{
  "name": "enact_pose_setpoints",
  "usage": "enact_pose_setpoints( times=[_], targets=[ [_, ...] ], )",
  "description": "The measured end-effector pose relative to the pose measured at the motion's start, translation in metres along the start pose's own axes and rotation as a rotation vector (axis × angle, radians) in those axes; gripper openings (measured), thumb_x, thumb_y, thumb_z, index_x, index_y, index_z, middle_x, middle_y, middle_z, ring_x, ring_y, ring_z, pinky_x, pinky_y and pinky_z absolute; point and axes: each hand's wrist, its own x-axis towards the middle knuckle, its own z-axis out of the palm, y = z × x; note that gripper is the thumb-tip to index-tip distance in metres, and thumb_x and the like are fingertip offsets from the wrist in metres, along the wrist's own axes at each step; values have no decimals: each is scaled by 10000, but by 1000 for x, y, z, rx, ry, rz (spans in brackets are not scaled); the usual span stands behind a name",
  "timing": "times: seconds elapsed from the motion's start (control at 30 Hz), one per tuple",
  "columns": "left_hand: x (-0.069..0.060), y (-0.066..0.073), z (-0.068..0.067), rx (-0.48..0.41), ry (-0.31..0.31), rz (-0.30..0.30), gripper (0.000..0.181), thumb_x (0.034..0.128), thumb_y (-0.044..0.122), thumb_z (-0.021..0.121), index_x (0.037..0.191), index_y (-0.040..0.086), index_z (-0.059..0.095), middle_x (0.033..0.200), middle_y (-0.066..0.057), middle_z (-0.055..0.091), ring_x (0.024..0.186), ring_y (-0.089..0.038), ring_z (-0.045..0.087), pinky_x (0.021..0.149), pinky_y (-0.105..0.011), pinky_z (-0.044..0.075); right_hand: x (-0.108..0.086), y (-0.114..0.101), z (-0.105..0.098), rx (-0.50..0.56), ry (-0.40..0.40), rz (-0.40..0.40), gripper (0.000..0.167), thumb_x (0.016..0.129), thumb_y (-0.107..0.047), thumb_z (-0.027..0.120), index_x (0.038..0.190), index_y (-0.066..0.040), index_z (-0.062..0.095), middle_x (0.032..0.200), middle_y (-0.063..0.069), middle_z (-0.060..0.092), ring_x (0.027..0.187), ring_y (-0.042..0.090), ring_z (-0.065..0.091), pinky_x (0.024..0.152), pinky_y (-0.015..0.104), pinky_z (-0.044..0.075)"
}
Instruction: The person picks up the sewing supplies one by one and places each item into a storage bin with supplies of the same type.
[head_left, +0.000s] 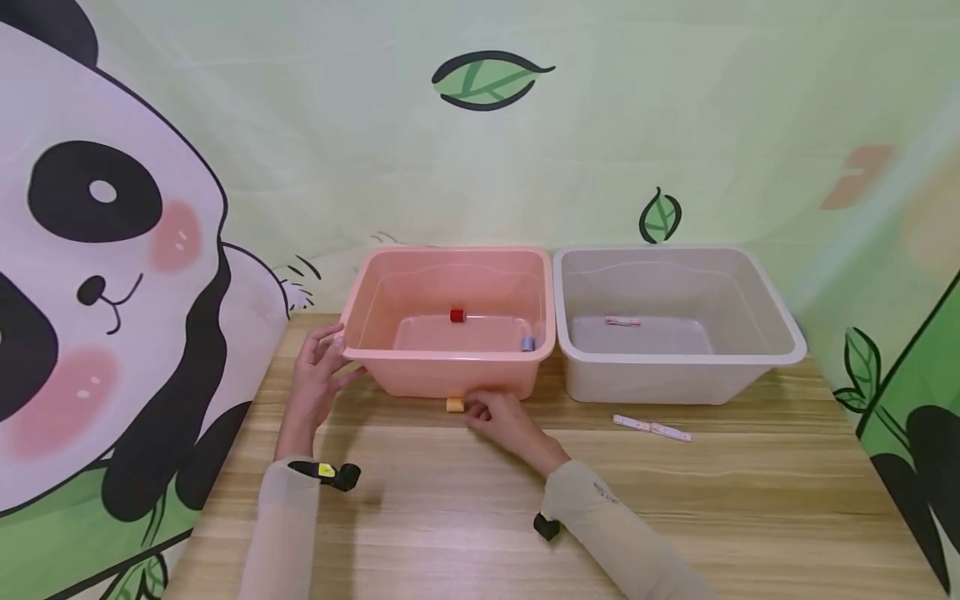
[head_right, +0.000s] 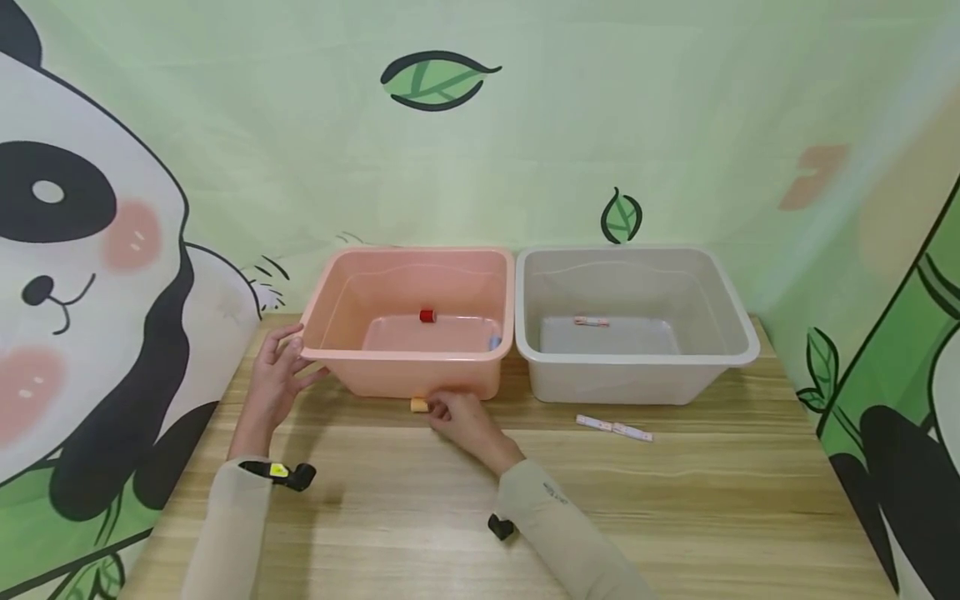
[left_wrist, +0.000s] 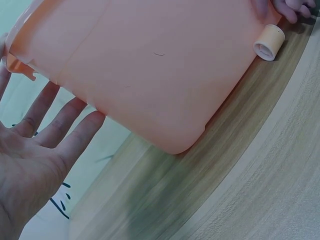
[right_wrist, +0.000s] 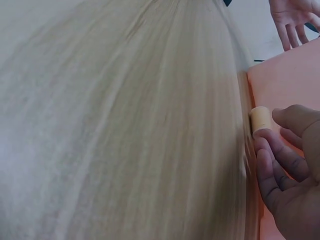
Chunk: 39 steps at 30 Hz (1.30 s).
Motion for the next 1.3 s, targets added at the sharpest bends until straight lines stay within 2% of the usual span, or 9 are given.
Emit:
enact_pose_setpoints(
  times=[0.1, 0.3, 0.43, 0.6, 0.77, 0.9, 1.1, 1.3],
  targets=[
    [0, 1, 0, -5, -3, 10, 316, 1033, 271, 611, 1336, 218, 539, 1347, -77, 483, 1032, -171, 702, 862, -428, 603, 1, 0, 2, -1, 9, -11, 308, 950, -98, 724, 1247, -35, 676, 989, 33, 714, 856, 113, 650, 764, 221, 566],
    [-1, 2, 0, 0, -8, 8, 314, 1037, 273, 602, 1338, 218, 534, 1342, -76, 486, 1047, -175, 699, 868, -435, 598, 2, 1, 6, 18, 31, -20, 235, 934, -78, 733, 1163, -29, 717, 966, 43, 719, 834, 118, 657, 743, 218, 564],
    [0, 2, 0, 5, -6, 8, 335, 1036, 292, 601, 1354, 214, 526, 1358, -76, 487, 1062, -180, 694, 870, -426, 597, 6, 0, 12, -13, 67, -29, 240, 917, -103, 754, 1141, -23, 717, 927, 41, 720, 821, 127, 662, 738, 238, 564],
    [0, 1, 0, -4, -4, 8, 326, 1036, 279, 601, 1348, 210, 532, 1340, -75, 493, 1041, -164, 701, 861, -418, 600, 11, -5, 23, -105, 109, 25, 256, 898, -218, 794, 1105, -80, 730, 850, -18, 705, 774, 94, 642, 704, 239, 539],
    [-1, 0, 1, -23, -1, 20, 305, 1039, 252, 596, 1334, 199, 538, 1300, -78, 498, 1009, -156, 709, 824, -404, 619, 11, -14, 35, -288, 166, 88, 318, 851, -399, 828, 1074, -189, 740, 833, -100, 711, 738, 76, 650, 589, 256, 497],
    [-2, -1, 2, -27, -8, 25, 325, 1041, 248, 592, 1351, 178, 523, 1297, -80, 496, 1014, -161, 707, 842, -423, 612, 11, -19, 38, -378, 172, 106, 283, 861, -424, 807, 1069, -243, 743, 831, -145, 699, 698, 83, 633, 516, 265, 456],
    [-2, -2, 2, -20, -6, 23, 287, 1042, 246, 591, 1322, 205, 543, 1303, -81, 507, 1029, -175, 705, 869, -455, 597, 10, -15, 34, -318, 117, 56, 208, 889, -289, 784, 1086, -229, 752, 775, -134, 640, 673, 40, 563, 550, 216, 436],
    [-3, -1, 3, -19, -1, 34, 269, 1042, 245, 595, 1307, 227, 556, 1320, -82, 509, 1034, -179, 704, 863, -447, 597, 10, -6, 31, -210, 69, 3, 265, 876, -283, 821, 1119, -198, 757, 790, -134, 663, 719, -4, 586, 631, 192, 471]
  ],
)
